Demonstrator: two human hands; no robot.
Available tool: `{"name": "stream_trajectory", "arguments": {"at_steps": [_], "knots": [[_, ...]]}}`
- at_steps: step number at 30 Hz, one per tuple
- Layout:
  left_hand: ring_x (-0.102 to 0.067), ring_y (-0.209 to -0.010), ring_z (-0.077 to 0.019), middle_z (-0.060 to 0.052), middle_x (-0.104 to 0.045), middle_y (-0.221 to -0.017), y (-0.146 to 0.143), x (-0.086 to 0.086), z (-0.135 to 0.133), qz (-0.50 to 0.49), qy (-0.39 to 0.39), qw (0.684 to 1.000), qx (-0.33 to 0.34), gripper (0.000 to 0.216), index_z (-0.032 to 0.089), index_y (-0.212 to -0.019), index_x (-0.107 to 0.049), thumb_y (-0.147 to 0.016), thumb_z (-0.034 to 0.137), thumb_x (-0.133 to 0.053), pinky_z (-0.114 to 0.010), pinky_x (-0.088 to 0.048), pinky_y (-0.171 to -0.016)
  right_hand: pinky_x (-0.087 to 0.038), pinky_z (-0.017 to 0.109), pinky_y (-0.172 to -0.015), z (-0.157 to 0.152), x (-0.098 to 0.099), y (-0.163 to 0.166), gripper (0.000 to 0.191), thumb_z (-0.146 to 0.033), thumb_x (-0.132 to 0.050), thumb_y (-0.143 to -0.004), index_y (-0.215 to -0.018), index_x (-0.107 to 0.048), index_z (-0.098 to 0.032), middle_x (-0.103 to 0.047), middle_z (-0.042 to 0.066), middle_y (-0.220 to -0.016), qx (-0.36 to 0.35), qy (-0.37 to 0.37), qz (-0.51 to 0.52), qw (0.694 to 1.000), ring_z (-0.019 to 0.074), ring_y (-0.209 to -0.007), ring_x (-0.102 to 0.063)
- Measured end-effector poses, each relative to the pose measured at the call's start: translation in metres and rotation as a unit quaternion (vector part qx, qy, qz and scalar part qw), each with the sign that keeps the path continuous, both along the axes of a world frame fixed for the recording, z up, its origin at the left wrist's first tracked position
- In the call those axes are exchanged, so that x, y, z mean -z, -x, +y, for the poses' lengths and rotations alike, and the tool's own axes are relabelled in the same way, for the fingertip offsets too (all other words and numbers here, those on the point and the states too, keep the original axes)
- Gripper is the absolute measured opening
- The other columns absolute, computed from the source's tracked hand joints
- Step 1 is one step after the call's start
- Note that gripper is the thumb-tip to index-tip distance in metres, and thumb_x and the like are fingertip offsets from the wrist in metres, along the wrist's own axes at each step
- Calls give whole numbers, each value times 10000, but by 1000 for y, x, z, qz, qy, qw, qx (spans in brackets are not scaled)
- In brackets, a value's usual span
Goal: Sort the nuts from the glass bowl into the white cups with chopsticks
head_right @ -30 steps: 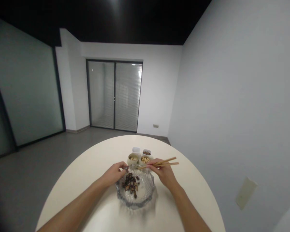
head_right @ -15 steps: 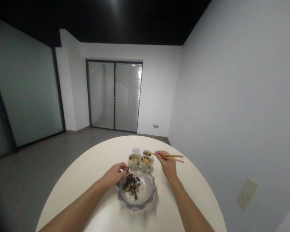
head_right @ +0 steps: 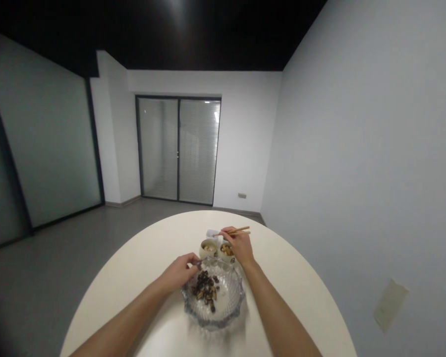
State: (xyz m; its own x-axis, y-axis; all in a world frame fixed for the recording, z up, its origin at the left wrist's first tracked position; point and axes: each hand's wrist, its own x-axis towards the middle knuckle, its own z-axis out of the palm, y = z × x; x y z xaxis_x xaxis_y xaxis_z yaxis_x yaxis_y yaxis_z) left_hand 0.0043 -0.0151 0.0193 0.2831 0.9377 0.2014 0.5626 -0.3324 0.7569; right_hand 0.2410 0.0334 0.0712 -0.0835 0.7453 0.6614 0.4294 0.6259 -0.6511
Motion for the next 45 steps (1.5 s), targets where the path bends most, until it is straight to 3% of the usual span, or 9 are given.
{"name": "stream_trajectory", "arguments": {"at_steps": [8, 13, 22, 35, 45], "knots": [[-651, -846, -201, -51, -738, -952, 1, 0, -1, 2, -6, 1000, -2, 241, 173, -942, -709, -782, 239, -541, -253, -467, -728, -566, 392, -811, -16, -6, 3, 313, -513, -692, -842, -862, -735, -203, -776, 60, -849, 2, 14, 44, 999, 246, -807, -737], [-649, -847, -201, -49, -738, -944, 1, 1, -1, -8, -7, 1000, 4, 252, 167, -943, -713, -777, 258, -547, -250, -465, -721, -581, 365, -718, -39, -15, 2, 341, -523, -728, -801, -833, -726, -183, -763, 73, -775, 10, 33, 99, 995, 247, -739, -727], [-635, -754, -183, -46, -732, -895, -1, 6, -1, -4, -3, 1000, -3, 256, 156, -941, -705, -789, 292, -549, -247, -454, -676, -556, 304, -637, -74, 4, -13, 237, -444, -760, -782, -805, -717, -213, -750, 28, -739, -67, 112, 40, 991, 216, -690, -703], [-636, -770, -188, -49, -728, -897, 0, 5, -1, -1, -7, 1000, 0, 256, 160, -944, -709, -793, 296, -554, -253, -458, -684, -543, 298, -634, -84, 1, -8, 277, -489, -742, -795, -799, -725, -212, -734, 30, -734, -91, 131, -15, 987, 217, -681, -688], [-640, -791, -194, -48, -726, -906, 0, 2, -3, 9, -10, 1000, -6, 239, 168, -936, -706, -792, 278, -549, -258, -460, -699, -541, 303, -660, -82, 6, -11, 214, -420, -752, -813, -809, -731, -207, -738, 32, -748, -105, 132, -27, 985, 225, -709, -697]]}}
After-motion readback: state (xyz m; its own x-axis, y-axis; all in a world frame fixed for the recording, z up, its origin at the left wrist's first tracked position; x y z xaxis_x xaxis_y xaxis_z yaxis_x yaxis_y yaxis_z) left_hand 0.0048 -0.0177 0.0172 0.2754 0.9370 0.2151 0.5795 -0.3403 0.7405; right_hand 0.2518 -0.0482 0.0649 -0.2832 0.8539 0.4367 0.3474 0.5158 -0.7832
